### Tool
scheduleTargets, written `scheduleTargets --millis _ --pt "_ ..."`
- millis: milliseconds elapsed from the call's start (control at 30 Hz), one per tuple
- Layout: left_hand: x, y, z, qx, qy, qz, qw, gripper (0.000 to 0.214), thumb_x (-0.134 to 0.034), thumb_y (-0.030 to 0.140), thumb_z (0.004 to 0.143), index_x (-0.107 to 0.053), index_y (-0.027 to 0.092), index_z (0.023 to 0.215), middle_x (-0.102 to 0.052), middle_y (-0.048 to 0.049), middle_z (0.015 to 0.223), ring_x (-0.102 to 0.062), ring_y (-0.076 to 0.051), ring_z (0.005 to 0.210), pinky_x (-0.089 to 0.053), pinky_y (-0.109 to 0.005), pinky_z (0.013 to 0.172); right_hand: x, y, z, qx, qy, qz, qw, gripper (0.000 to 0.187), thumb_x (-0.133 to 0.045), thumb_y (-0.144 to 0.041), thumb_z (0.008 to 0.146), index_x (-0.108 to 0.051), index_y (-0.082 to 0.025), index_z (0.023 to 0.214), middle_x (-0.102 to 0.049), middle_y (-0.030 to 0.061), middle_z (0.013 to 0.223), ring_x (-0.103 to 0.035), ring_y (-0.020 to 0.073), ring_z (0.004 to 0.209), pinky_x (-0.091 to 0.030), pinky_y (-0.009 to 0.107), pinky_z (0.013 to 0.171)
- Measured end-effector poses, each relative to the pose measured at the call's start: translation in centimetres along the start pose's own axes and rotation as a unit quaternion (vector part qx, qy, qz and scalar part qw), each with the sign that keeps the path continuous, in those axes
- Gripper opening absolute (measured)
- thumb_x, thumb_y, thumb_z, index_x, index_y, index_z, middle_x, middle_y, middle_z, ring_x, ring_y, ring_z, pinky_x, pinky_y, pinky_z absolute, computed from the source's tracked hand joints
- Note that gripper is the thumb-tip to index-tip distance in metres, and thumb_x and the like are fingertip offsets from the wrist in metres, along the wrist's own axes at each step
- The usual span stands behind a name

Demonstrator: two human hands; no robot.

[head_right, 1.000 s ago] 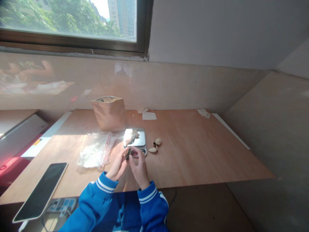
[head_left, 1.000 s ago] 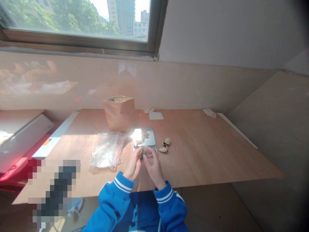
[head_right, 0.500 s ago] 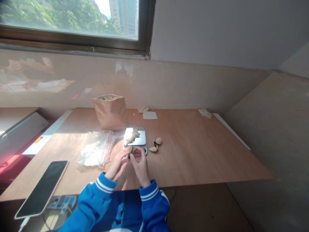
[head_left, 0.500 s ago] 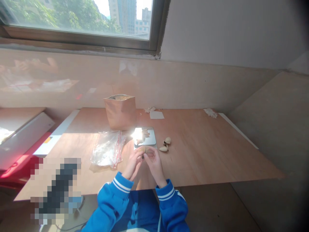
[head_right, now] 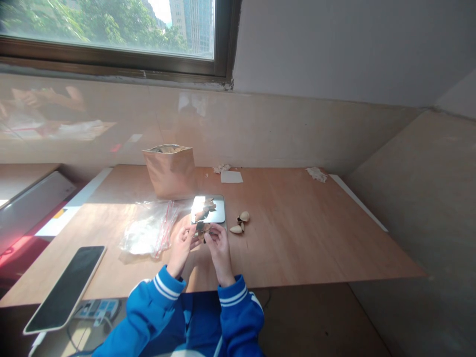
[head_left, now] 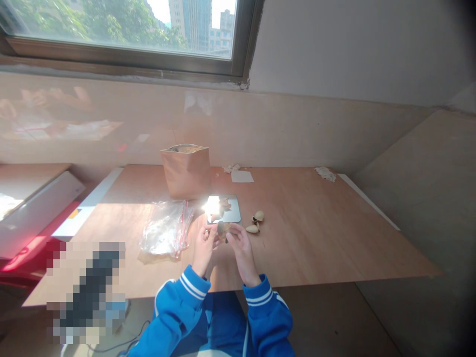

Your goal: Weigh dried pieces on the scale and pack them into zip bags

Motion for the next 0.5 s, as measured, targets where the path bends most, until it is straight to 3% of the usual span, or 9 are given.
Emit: scheduleTargets --millis 267,433,500 --pt "1.1 0.7 0.5 -0.049 0.04 0.025 0.998 0.057 -0.065 0.069 0.069 -0.058 0.016 0.088 -0.069 -0.0059 0.072 -0.067 -0.017 0.059 -0.053 -0.026 0.054 0.0 1.3 0.0 -0.029 0.006 0.013 0.999 0.045 -0.076 -0.034 0.072 -0.057 -0.021 0.111 -0.068 0.0078 0.104 -0.069 0.0206 0.091 -0.058 0.039 0.087" --pt "2.3 1.1 0.6 -0.023 0.076 0.061 0.995 0.063 -0.061 0.075 0.067 -0.056 0.016 0.089 -0.053 0.0026 0.05 -0.05 -0.011 0.037 -0.035 -0.021 0.036 1.5 2.1 2.1 0.005 0.063 -0.015 0.998 0.043 -0.077 -0.037 0.07 -0.059 -0.02 0.105 -0.069 0.0086 0.099 -0.068 0.0204 0.088 -0.058 0.04 0.085" --pt "2.8 0.8 0.8 -0.008 0.065 0.06 0.996 0.065 -0.061 0.076 0.067 -0.056 0.016 0.092 -0.043 0.0068 0.044 -0.039 -0.008 0.033 -0.028 -0.021 0.033 2.0 2.2 3.8 0.031 0.081 -0.044 0.995 0.042 -0.077 -0.038 0.07 -0.058 -0.019 0.103 -0.069 0.0085 0.098 -0.067 0.0205 0.091 -0.057 0.04 0.085"
Point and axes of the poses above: each hand's wrist, its own z-axis towards the middle knuckle, its own x-axis out of the back of the hand, y = z × x, the point moved 4 cm from there along z, towards the middle knuckle
